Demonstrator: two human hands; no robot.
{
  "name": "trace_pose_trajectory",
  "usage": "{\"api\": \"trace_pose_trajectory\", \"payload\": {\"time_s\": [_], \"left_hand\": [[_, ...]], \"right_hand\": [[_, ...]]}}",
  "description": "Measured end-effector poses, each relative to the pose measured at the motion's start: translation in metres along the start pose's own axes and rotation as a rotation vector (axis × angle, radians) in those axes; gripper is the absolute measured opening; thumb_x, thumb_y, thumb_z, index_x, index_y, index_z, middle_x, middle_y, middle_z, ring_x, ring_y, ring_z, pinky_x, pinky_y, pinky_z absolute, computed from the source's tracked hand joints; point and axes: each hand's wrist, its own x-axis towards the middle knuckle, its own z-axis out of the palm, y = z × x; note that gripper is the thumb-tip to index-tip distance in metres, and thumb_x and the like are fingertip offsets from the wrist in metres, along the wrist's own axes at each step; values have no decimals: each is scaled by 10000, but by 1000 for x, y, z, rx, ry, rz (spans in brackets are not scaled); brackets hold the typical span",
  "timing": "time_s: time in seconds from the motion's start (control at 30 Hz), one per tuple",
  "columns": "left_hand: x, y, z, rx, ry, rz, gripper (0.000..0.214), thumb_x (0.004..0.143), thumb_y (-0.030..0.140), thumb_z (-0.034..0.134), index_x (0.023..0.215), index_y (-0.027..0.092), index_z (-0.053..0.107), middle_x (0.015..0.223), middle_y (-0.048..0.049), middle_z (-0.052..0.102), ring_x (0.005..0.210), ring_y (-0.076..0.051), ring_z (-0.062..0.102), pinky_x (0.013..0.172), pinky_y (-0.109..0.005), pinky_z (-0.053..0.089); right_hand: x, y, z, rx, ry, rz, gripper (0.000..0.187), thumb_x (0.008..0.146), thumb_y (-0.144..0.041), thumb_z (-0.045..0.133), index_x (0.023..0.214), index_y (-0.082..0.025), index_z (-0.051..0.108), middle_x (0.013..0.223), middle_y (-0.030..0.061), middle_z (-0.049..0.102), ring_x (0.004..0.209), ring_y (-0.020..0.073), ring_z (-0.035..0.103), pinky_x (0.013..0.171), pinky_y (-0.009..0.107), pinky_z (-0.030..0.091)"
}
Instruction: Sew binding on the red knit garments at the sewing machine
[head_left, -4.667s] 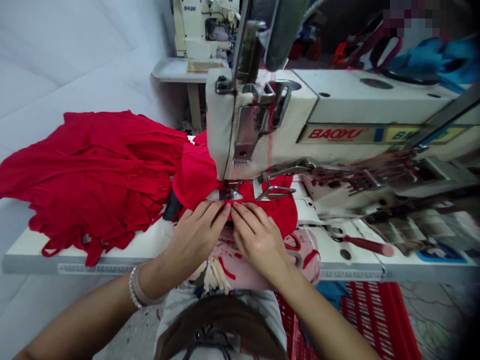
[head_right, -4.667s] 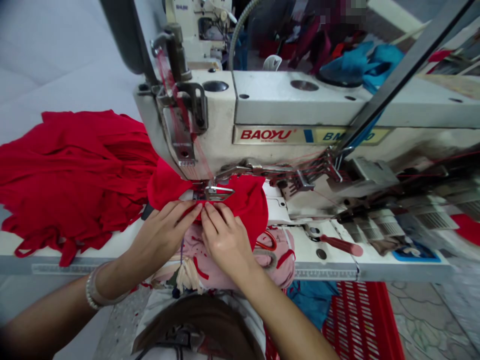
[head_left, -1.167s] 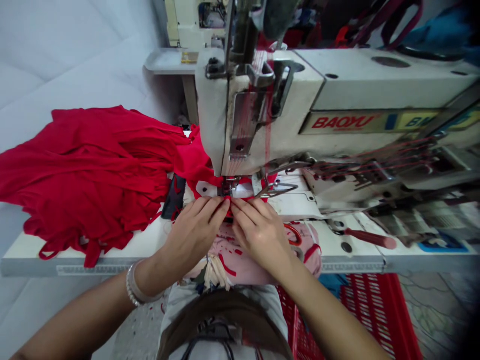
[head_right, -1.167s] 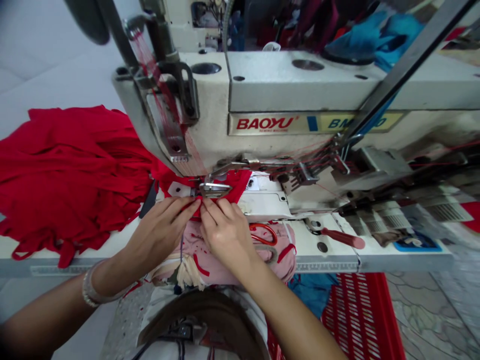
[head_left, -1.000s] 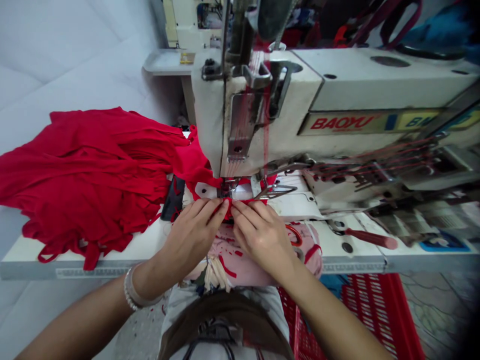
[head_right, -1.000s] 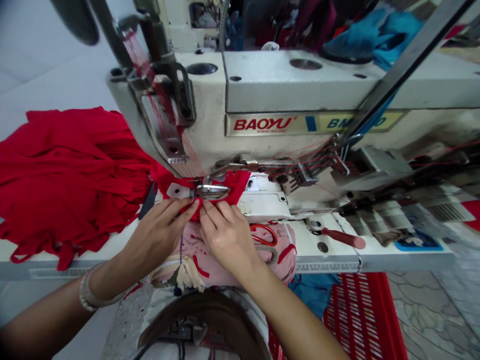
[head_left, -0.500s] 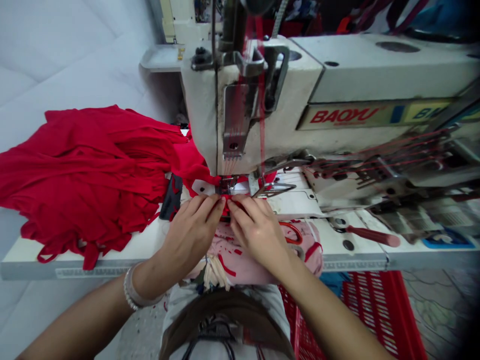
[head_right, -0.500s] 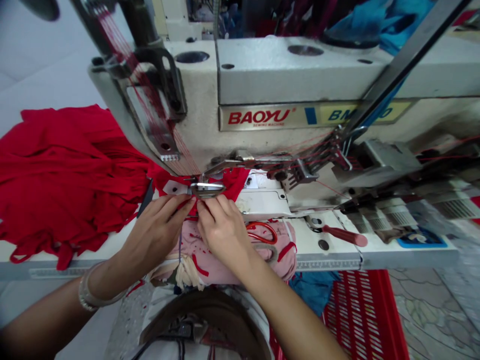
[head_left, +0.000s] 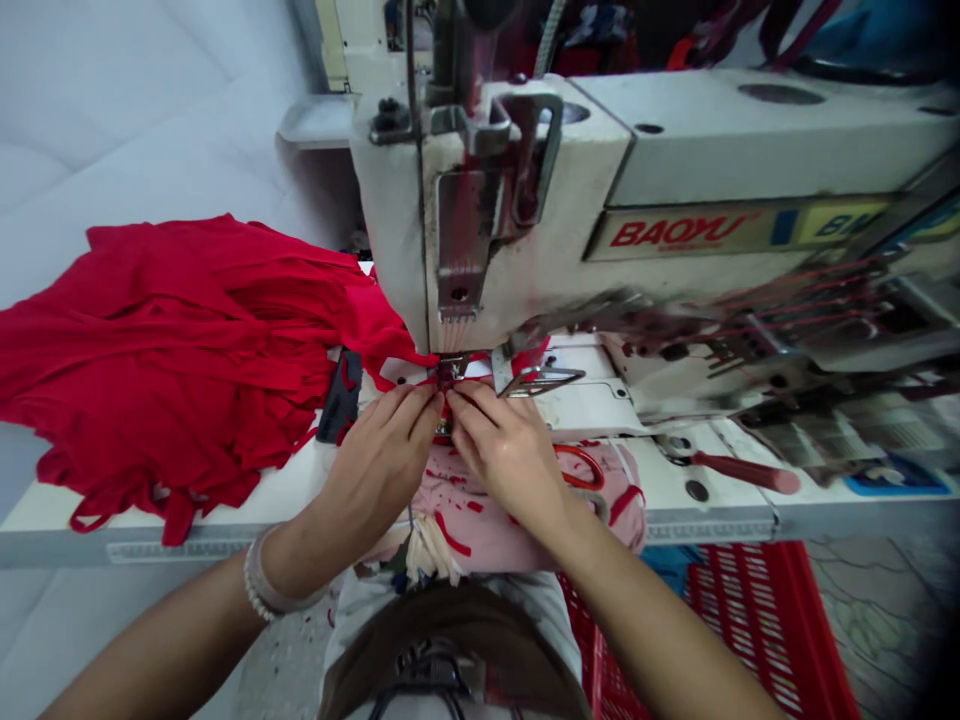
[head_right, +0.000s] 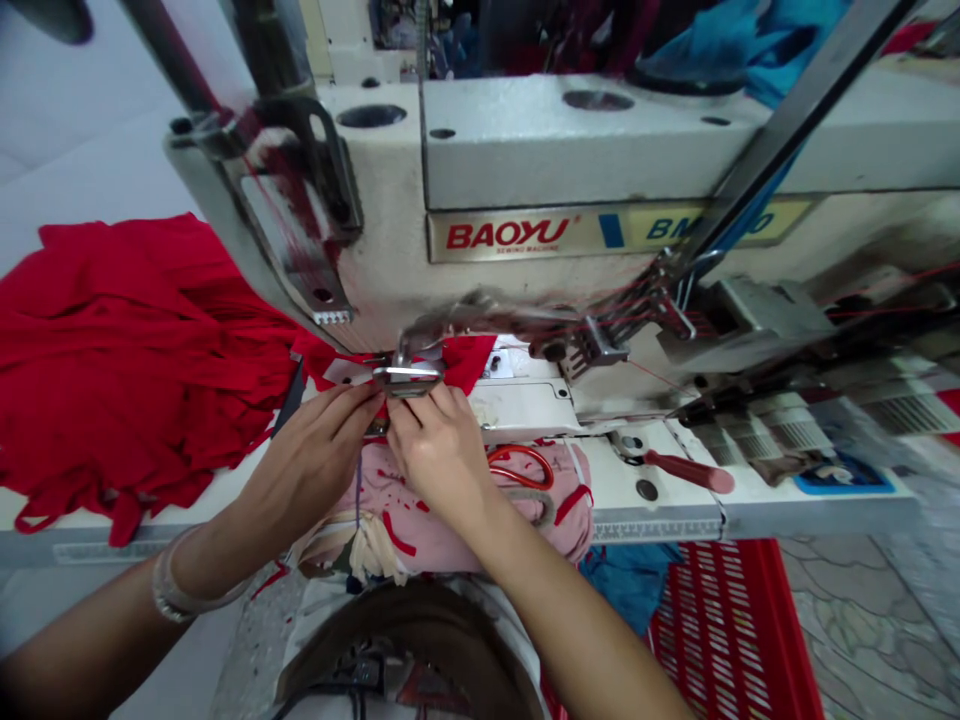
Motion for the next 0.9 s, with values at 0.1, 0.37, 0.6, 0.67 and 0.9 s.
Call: {"api": "trace_pose_trajectory", "payload": {"time_s": [0.1, 0.37, 0.6, 0.67, 0.9], "left_hand": [[0, -2, -1, -22, -4, 4, 336, 928, 61, 435, 1219, 34, 600, 1226, -166, 630, 1120, -281, 578, 942, -435, 550], [2, -13, -4, -77, 18, 53, 313, 916, 62, 480, 1190, 35, 630, 1183, -153, 667, 1077, -264, 619, 928, -416, 572], [3, -14, -5, -35, 55, 70, 338, 917, 44, 442, 1187, 27, 645, 1179, -158, 672, 1044, -271, 634, 886, -411, 587], [4, -14, -4, -26, 55, 60, 336, 918, 46, 441, 1182, 32, 649, 1168, -157, 675, 1029, -269, 638, 864, -405, 591], [4, -8, -3, 18, 46, 68, 315, 906, 48, 467, 1170, 10, 635, 1164, -173, 675, 1025, -279, 644, 868, -409, 585]], "right_hand": [[-1, 2, 1, 107, -1, 32, 265, 966, -161, 467, 1079, -108, 700, 1070, 103, 712, 950, 213, 612, 790, 362, 474], [-3, 7, 2, 178, -13, 83, 256, 950, -157, 490, 1084, -130, 706, 1070, 99, 717, 970, 213, 634, 816, 368, 493], [-4, 9, 1, 169, -10, 64, 285, 935, -120, 491, 1132, -122, 698, 1114, 102, 713, 977, 222, 643, 826, 373, 506], [-4, 10, 1, 163, -10, 62, 286, 936, -116, 490, 1132, -123, 697, 1114, 102, 712, 973, 223, 643, 831, 379, 511], [-3, 8, 0, 19, -33, -62, 307, 947, -90, 460, 1163, -73, 676, 1138, 127, 701, 1024, 243, 631, 843, 385, 539]]}}
